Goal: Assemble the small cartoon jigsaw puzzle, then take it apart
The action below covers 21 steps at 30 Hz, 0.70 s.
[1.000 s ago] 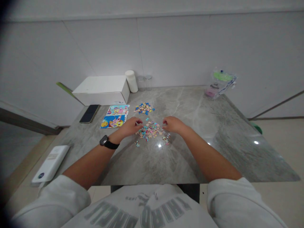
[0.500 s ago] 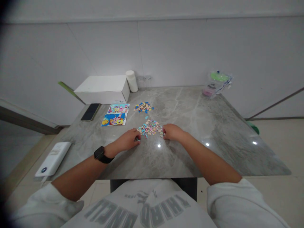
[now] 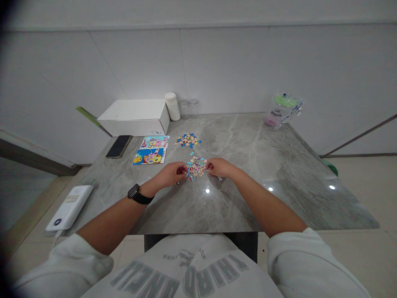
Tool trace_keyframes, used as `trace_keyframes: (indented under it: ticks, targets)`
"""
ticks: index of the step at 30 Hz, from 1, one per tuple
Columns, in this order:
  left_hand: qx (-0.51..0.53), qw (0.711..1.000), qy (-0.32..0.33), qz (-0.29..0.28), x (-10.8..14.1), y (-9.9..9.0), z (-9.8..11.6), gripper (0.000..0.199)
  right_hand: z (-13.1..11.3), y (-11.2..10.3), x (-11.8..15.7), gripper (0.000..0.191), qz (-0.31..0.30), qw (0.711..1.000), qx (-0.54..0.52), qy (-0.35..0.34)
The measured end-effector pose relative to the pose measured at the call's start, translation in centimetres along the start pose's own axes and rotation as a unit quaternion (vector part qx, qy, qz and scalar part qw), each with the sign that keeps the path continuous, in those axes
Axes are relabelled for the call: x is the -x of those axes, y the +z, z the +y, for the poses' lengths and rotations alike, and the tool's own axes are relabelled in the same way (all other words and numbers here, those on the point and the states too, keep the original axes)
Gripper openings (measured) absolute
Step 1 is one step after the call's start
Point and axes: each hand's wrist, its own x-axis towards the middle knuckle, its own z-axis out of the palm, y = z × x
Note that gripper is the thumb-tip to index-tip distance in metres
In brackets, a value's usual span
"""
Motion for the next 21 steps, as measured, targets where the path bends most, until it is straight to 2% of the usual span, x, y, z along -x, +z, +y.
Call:
trace_keyframes:
  ticks: [3,5,7,10,12,16,21]
  targets:
    - [0.002,0.999,-0.006,0.041,-0.9,-0.7,0.3,0.012,-0.5,-0.7,-0.7,0.027,0.049,0.998,-0.022,-0.026]
    - [-0.051,0.996,0.005,0.074,-0.9,-1.1,0.0,0.016,-0.5,-1.1,-0.7,0.029,0.083,0.996,0.031,-0.015]
    - [-0.105,0.990,0.003,0.094,-0.6,-1.3,-0.5,0.028,-0.4,-1.0,-0.6,0.037,0.092,0.990,0.102,0.015]
    - [-0.171,0.982,-0.026,0.070,-0.5,-0.6,-1.0,0.050,-0.6,-0.1,-0.7,0.050,0.075,0.983,0.162,0.045]
    - [-0.196,0.979,-0.031,0.038,-0.9,0.1,-0.9,0.055,-1.1,0.7,-1.2,0.049,0.077,0.982,0.170,0.038]
    - [-0.203,0.979,-0.024,0.016,-2.3,1.3,-0.1,0.040,-2.3,1.4,-2.8,0.035,0.066,0.986,0.151,0.003]
    - [-0.174,0.985,-0.012,-0.007,-3.0,1.2,0.2,0.017,-2.9,1.2,-3.9,0.020,0.019,0.996,0.092,0.001]
